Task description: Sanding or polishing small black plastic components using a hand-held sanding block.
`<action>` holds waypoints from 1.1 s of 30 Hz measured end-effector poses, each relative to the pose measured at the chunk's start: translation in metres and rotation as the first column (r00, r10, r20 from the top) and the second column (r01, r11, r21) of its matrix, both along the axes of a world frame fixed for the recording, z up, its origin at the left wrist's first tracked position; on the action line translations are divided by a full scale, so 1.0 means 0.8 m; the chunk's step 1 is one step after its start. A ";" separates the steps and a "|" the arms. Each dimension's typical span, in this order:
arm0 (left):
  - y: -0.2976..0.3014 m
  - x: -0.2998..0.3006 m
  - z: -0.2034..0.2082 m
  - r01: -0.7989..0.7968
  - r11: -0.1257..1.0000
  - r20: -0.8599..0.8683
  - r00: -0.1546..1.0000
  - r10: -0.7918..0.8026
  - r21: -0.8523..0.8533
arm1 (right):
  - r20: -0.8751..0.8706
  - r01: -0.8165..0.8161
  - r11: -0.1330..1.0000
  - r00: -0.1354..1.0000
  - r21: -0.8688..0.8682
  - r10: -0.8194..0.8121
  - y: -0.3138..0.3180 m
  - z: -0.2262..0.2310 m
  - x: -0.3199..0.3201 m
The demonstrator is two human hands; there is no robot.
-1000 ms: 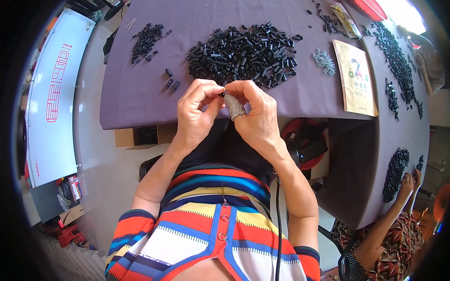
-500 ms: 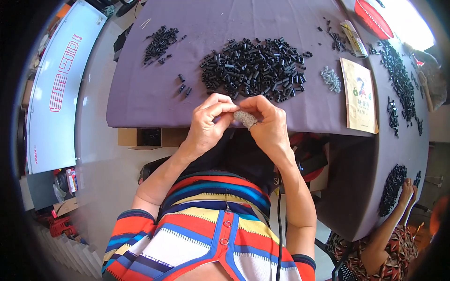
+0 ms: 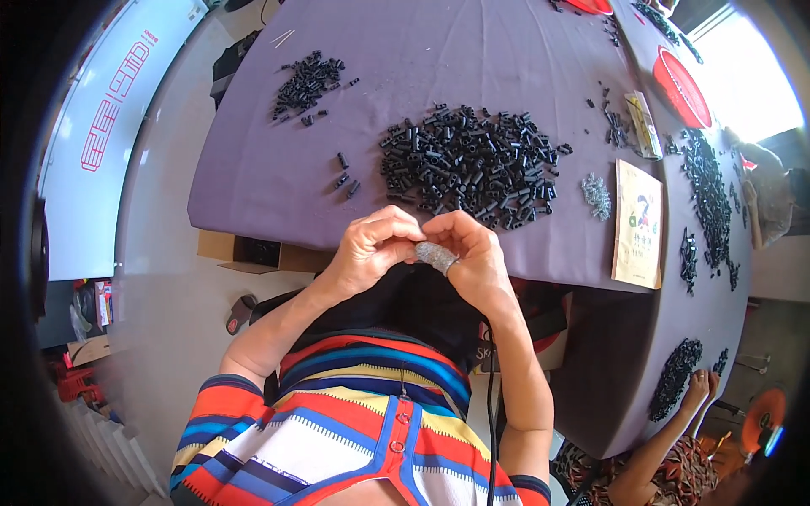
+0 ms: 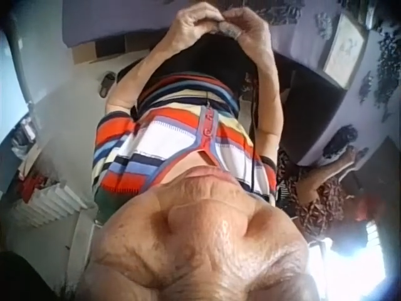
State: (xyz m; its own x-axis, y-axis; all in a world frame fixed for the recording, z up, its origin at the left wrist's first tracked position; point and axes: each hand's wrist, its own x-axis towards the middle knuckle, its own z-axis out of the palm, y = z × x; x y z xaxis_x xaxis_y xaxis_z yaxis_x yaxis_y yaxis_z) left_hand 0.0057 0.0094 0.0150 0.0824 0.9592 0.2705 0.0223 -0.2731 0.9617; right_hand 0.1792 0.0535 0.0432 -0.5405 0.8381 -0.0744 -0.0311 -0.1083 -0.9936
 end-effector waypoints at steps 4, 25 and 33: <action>-0.002 -0.023 -0.002 -0.058 0.998 -0.025 0.998 0.058 -0.028 | 0.373 0.021 0.946 0.916 0.324 -0.149 0.037 0.024 -0.008; 0.011 -0.028 -0.018 -0.179 0.983 0.012 0.984 0.180 -0.047 | 0.751 -0.469 0.595 0.504 0.653 -0.426 0.236 0.002 -0.093; 0.010 -0.026 -0.014 -0.177 0.979 0.046 0.982 0.182 -0.102 | 0.757 -0.574 0.495 0.527 0.652 -0.387 0.228 0.000 -0.099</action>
